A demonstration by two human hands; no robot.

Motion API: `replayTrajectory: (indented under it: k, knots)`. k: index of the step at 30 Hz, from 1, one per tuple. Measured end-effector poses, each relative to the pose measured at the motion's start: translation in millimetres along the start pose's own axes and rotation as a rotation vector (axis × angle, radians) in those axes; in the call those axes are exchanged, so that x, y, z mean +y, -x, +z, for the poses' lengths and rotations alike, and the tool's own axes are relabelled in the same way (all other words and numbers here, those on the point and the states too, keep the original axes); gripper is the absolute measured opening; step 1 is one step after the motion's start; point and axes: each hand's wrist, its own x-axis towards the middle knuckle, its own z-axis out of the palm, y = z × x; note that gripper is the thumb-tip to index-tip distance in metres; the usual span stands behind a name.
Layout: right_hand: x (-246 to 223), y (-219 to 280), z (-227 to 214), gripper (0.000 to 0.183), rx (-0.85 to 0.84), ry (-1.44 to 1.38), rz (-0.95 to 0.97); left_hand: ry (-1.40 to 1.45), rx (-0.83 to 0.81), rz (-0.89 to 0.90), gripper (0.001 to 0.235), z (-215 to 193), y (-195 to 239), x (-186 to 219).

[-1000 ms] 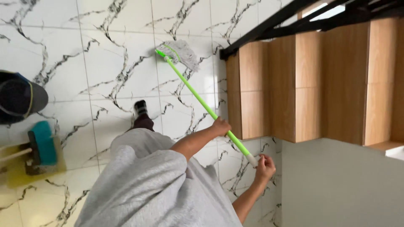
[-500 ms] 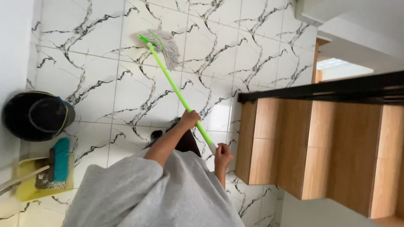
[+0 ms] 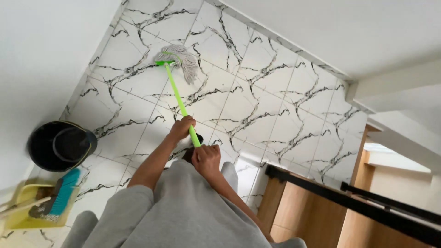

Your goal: Mopping the tiled floor in a hotel hallway.

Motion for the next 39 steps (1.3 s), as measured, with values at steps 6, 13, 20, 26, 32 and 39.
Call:
replayTrajectory:
  k: [6,13,20,26,32,39]
  knots:
    - [33.6,-82.7,37.3,0.016,-0.147,-0.052,-0.172,-0.099,-0.007,-0.114,0.026,-44.5,-62.9,-29.0]
    - [76.8,-162.0,72.0,0.013,-0.131,-0.041,-0.135,-0.049,0.142,-0.129,0.019,-59.1,-135.0,-75.1]
    - [162.1,-268.9,155.3,0.011,-0.161,0.079,0.017,-0.067,0.095,-0.202,0.027,-70.2,-261.4,-156.4]
    - [252.8,-351.2,239.5,0.033,-0.366,0.053,0.614,-0.104,-0.115,-0.265,0.075,-123.2,-365.4,-167.2]
    - [281.2,-372.5,260.1,0.038,-0.329,-0.098,0.703,-0.212,-0.287,-0.184,0.057,-157.7,-413.1,-208.0]
    - [297.7,-443.2,192.1,0.035,-0.356,-0.497,1.067,-0.333,-0.157,-0.087,0.057,-170.4,-482.2,-208.0]
